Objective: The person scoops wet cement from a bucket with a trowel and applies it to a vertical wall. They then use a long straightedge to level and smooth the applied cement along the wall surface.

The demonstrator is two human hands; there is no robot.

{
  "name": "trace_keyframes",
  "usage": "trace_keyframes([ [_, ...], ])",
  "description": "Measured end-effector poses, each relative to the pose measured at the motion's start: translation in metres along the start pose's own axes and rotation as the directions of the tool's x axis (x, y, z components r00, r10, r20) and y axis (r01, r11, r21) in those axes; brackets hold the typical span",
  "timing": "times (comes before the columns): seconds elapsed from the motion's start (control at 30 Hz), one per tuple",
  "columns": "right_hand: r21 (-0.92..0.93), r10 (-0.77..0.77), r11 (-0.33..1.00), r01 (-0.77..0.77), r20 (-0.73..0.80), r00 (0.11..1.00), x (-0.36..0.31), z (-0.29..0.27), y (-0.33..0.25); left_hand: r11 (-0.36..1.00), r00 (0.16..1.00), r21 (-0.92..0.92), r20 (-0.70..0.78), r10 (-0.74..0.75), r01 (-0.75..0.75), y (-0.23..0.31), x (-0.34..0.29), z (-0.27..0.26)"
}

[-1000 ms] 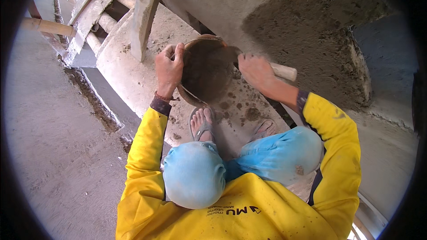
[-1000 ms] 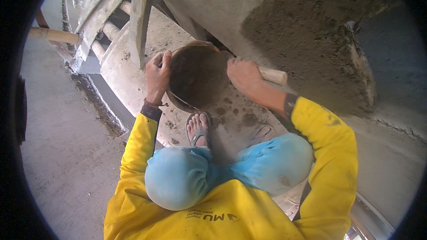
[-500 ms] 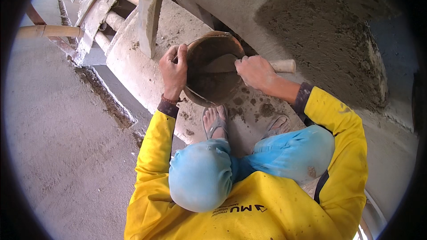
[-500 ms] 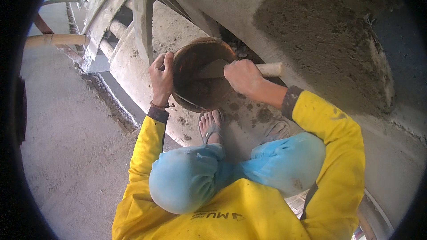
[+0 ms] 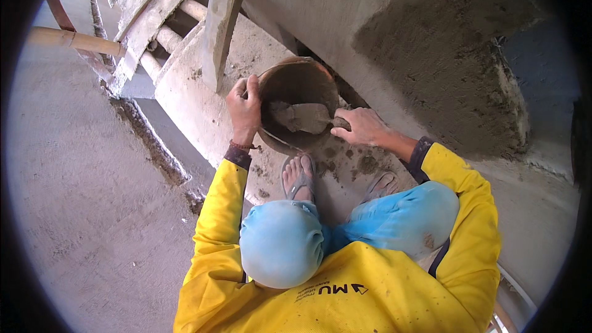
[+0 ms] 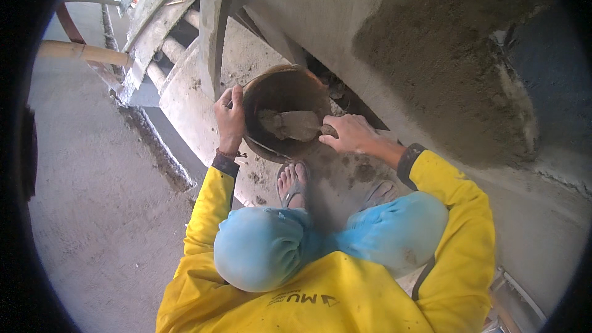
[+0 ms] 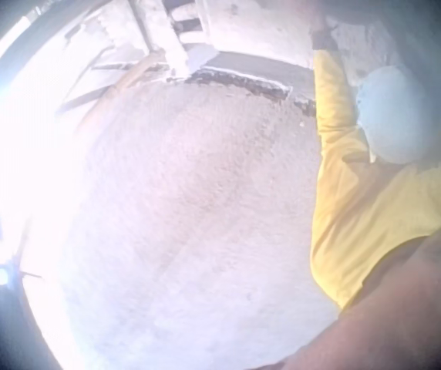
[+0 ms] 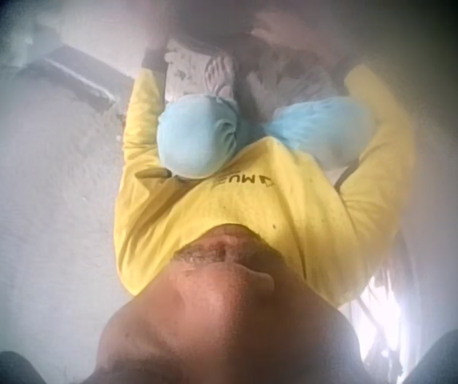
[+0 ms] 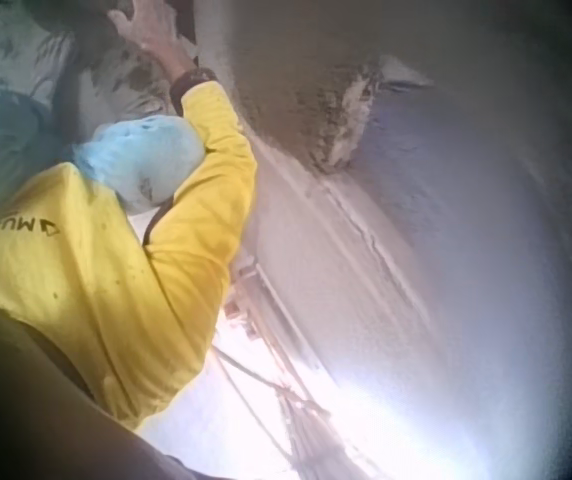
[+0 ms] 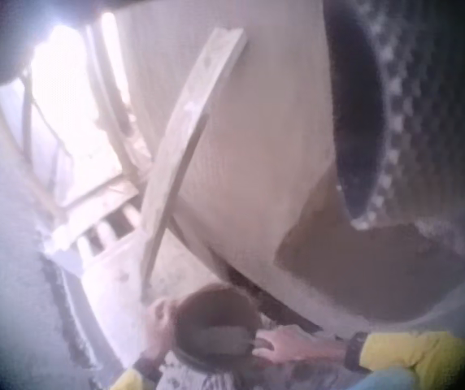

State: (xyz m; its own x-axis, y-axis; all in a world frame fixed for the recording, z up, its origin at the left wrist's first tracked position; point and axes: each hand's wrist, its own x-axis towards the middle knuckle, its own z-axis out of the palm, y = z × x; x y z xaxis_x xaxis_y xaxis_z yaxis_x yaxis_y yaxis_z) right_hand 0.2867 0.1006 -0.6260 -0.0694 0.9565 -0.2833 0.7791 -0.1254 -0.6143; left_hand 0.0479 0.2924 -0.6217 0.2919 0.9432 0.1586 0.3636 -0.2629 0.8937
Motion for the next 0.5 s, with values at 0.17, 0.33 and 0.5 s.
trace_keyframes([
  [0.17,-0.086,0.027,0.996,-0.034,-0.078,0.997,-0.027,-0.03,-0.003,0.998,0.997,-0.001,-0.043,-0.06,0.06,-0.021,0.002,-0.006],
  [0.33,-0.185,-0.004,0.982,-0.026,-0.161,0.987,-0.054,-0.096,-0.015,0.997,0.998,0.044,-0.001,-0.07,0.07,-0.033,0.003,-0.007],
  [0.5,-0.177,-0.348,0.935,0.306,-0.305,0.887,-0.082,-0.196,-0.096,0.99,0.992,-0.048,0.009,-0.129,0.129,-0.033,0.006,-0.019],
])
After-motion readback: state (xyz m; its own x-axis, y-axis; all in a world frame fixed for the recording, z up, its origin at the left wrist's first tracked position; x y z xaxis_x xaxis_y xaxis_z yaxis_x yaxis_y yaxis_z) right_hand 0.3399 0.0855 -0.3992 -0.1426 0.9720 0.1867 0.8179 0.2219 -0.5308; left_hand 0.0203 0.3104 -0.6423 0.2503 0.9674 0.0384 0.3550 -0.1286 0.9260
